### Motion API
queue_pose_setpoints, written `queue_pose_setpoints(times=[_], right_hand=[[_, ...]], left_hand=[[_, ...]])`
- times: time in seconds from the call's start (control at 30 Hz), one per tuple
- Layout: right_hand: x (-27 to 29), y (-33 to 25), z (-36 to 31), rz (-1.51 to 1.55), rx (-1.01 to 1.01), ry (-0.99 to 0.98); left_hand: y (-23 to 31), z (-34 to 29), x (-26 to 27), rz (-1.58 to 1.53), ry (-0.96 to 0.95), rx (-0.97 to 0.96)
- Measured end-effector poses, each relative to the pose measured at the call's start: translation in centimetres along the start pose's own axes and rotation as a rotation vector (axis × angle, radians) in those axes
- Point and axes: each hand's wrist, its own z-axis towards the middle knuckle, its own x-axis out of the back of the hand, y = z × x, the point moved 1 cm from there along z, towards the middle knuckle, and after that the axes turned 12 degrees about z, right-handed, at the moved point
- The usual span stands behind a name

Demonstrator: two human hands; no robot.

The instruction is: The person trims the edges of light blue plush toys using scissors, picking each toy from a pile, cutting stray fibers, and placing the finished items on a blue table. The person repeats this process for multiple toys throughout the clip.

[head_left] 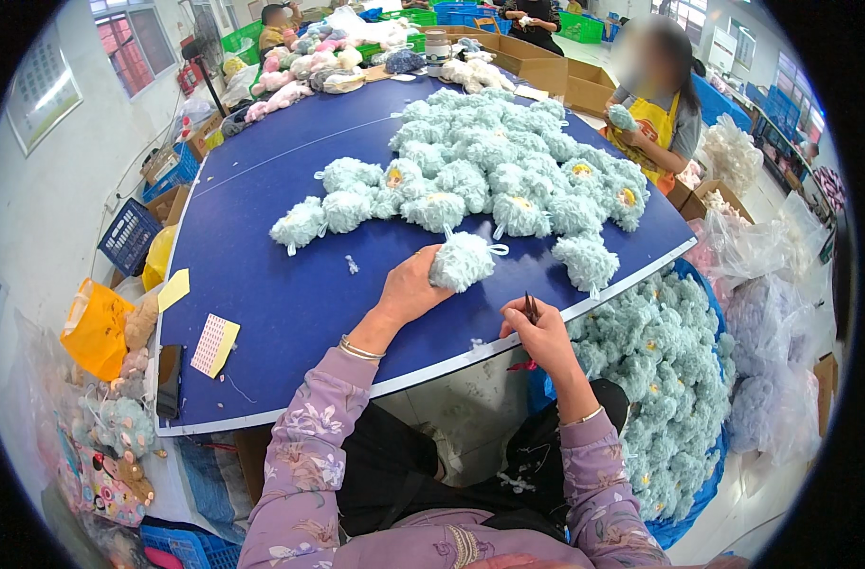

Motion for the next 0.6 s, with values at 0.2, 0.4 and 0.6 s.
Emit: queue_pose_setpoints(times=[0.2,0.4,0.6], right_hand=[[-0.08,-0.12,-0.01,0.005,-0.006,0.001],[0.00,-0.06,-0.04,-0.017,-0.012,0.009],[0.03,0.13,0.02,-0.003,0.007,0.000]], left_hand=[[-0.24,-0.02,-0.08,0.004,0.002,-0.005],[-0.14,-0.01,-0.07,0.014,-0.002,-0.007],[-0.23,0.00,-0.16,0.020,0.004,-0.011]])
